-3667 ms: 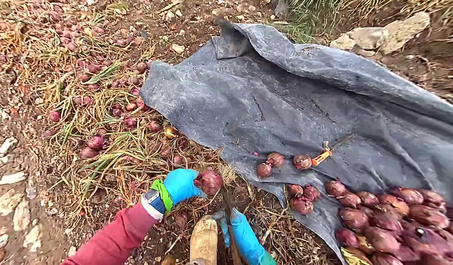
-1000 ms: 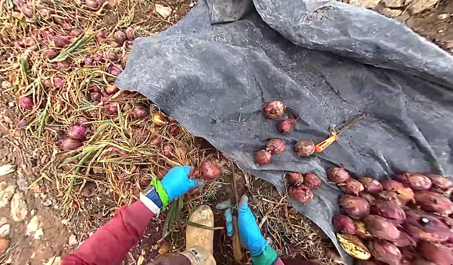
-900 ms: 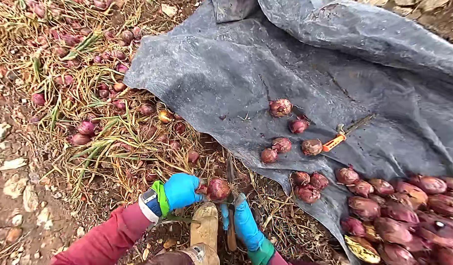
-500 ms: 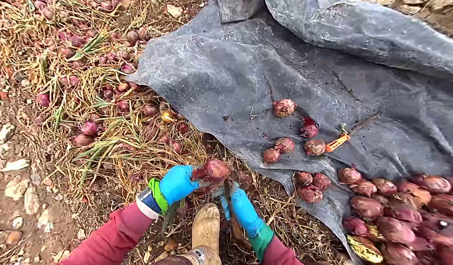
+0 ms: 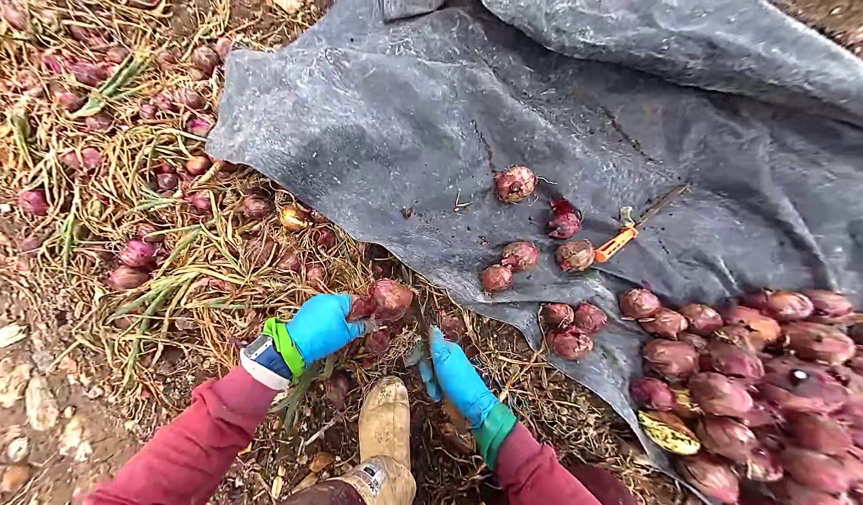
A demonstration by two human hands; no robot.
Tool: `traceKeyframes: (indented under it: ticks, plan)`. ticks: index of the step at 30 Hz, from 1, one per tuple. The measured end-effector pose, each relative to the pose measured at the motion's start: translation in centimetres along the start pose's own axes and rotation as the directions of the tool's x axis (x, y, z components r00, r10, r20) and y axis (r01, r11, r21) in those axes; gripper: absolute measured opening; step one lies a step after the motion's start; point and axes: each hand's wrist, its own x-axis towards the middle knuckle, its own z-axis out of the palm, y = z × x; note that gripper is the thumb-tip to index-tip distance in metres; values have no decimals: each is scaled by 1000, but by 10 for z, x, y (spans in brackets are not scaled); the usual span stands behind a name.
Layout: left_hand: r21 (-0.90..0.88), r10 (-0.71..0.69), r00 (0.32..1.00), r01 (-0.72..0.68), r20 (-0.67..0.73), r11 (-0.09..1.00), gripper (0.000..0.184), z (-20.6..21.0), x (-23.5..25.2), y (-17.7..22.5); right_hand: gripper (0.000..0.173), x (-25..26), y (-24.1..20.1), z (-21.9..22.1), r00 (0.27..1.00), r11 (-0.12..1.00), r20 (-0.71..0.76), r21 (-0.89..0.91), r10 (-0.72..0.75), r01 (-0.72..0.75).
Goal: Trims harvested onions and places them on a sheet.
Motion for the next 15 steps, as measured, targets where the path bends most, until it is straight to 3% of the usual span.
traceKeyframes:
  ticks: [2,4,5,9,11,13,15]
  plan:
    - [106,50,990,-65,132,992,45,7,-11,26,89,3,2,1,986,987,156,-155,58,-34]
    - [199,107,957,-165,271,966,46,19,-13,46,85,3,-9,5,984,977,173,-215,30,8]
    - [196,107,957,-164,271,967,45,21,-11,47,84,2,-16,4,991,976,137,-214,0,30]
    - [134,-4,999,11,-49,991,38,1,0,39,89,7,-37,-6,988,961,-23,-235,-154,144]
    - [123,-56,991,71,-124,990,36,-5,1,44,93,7,-37,-7,983,971,-44,-170,-180,170]
    - [122,-151,972,174,-179,977,35,-12,18,30,93,3,-32,-15,968,974,-108,-26,-228,227]
    - [86,-287,930,313,-230,946,44,-20,37,-2,92,-10,-26,-33,930,936,-296,204,-219,286]
